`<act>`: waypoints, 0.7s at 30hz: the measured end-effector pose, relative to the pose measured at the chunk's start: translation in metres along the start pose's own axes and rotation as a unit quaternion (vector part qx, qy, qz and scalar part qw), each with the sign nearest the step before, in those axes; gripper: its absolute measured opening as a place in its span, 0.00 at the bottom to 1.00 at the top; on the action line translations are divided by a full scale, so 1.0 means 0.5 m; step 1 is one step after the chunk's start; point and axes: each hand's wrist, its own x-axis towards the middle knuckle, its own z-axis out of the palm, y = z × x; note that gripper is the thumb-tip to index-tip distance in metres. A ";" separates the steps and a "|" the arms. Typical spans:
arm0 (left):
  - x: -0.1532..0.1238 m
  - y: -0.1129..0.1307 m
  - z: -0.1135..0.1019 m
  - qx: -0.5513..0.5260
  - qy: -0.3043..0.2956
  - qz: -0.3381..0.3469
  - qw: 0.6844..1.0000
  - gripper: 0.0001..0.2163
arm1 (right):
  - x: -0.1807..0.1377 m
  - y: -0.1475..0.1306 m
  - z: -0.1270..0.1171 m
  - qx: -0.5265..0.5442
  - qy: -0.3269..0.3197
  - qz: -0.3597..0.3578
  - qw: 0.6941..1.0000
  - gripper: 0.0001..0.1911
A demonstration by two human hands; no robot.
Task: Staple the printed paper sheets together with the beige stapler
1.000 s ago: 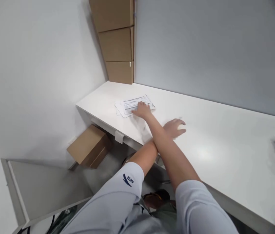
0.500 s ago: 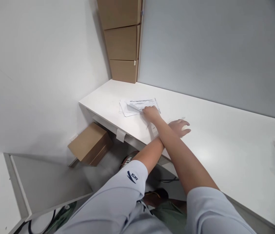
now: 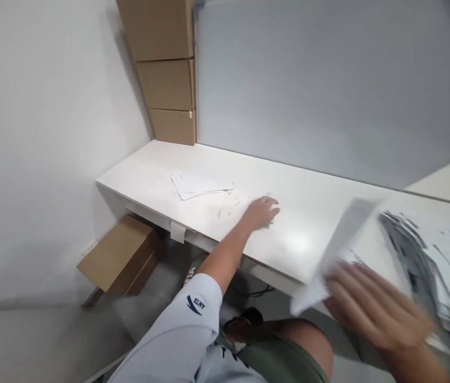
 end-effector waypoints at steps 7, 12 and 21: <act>0.037 -0.010 0.004 -0.017 -0.006 0.004 1.000 0.14 | -0.164 -0.051 0.098 -0.143 -0.187 0.040 0.971 0.15; 0.051 -0.003 -0.012 -0.067 0.002 -0.021 0.998 0.14 | -0.193 -0.011 0.133 -0.117 -0.215 0.128 0.961 0.31; 0.048 0.005 -0.026 -0.078 -0.008 -0.048 0.996 0.14 | -0.220 0.011 0.140 -0.042 -0.167 0.061 0.983 0.37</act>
